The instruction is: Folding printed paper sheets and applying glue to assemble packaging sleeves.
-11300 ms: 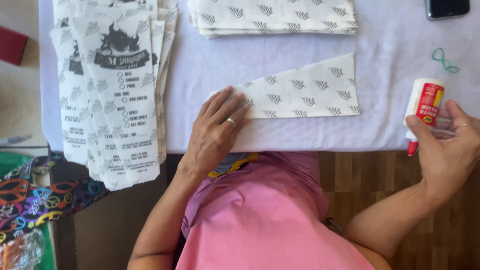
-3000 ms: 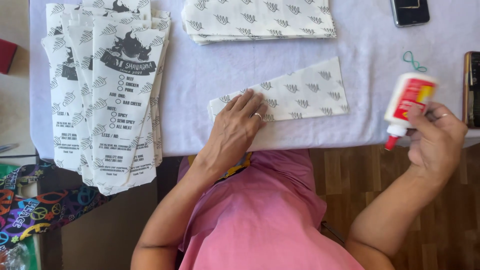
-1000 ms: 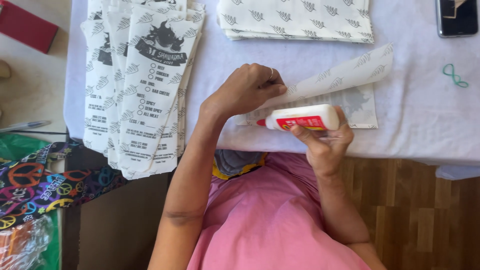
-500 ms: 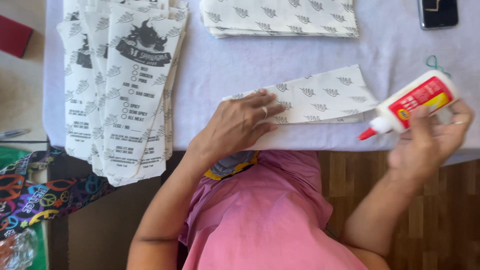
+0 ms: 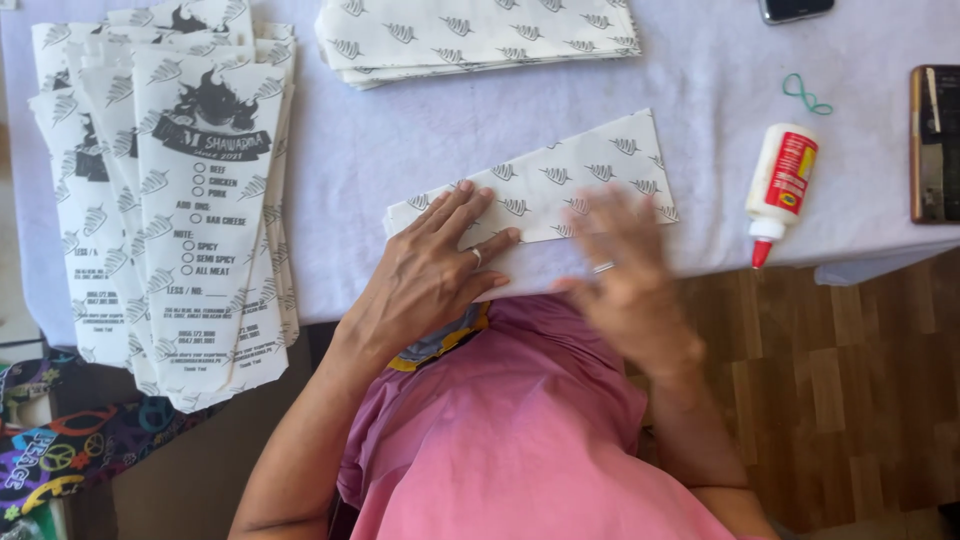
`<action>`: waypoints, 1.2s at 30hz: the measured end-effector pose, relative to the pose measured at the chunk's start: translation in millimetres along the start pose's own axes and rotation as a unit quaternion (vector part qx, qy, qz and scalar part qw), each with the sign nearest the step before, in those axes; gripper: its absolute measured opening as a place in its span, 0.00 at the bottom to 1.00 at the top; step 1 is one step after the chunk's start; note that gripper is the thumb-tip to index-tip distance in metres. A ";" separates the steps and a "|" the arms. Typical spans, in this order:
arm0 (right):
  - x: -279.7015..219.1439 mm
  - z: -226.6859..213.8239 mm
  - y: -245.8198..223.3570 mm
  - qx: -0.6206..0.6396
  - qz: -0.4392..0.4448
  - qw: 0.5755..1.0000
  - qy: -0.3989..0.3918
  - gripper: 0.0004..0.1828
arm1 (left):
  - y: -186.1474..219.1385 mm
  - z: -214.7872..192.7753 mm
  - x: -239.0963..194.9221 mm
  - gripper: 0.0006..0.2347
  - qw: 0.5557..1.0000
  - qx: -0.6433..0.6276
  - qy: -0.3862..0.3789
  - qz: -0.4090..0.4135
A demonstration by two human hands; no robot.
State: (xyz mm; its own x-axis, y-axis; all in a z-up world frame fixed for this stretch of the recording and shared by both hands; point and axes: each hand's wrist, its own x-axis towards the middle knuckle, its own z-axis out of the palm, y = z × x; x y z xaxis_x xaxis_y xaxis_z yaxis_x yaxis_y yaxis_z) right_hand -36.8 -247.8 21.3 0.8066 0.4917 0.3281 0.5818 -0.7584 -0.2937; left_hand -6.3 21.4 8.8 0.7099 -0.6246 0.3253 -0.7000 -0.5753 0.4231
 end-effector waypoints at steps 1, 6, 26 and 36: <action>1.6 3.0 -5.8 -0.002 0.003 1.000 0.001 0.35 | -0.3 0.8 0.7 0.18 1.000 -0.001 -0.001 0.003; -12.2 7.1 2.4 -0.118 0.044 0.990 -0.067 0.47 | -4.0 3.9 -9.9 0.22 1.000 0.019 -0.012 0.013; -28.9 -20.5 32.0 -0.121 0.095 0.988 -0.024 0.44 | 51.0 38.4 -8.5 0.34 0.975 0.201 -0.040 -0.082; 68.1 -23.2 63.6 -0.024 -0.010 0.993 0.118 0.13 | 37.6 -7.9 -56.7 0.20 0.983 -0.023 0.150 -0.099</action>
State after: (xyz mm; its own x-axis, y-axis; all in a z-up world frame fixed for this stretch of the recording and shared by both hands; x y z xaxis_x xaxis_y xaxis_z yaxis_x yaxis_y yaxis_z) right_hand 52.7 -272.5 45.8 0.7450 0.3976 0.5356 0.5872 -0.7719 -0.2437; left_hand -72.2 39.4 13.0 0.8281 -0.3151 0.4636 -0.5460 -0.6409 0.5396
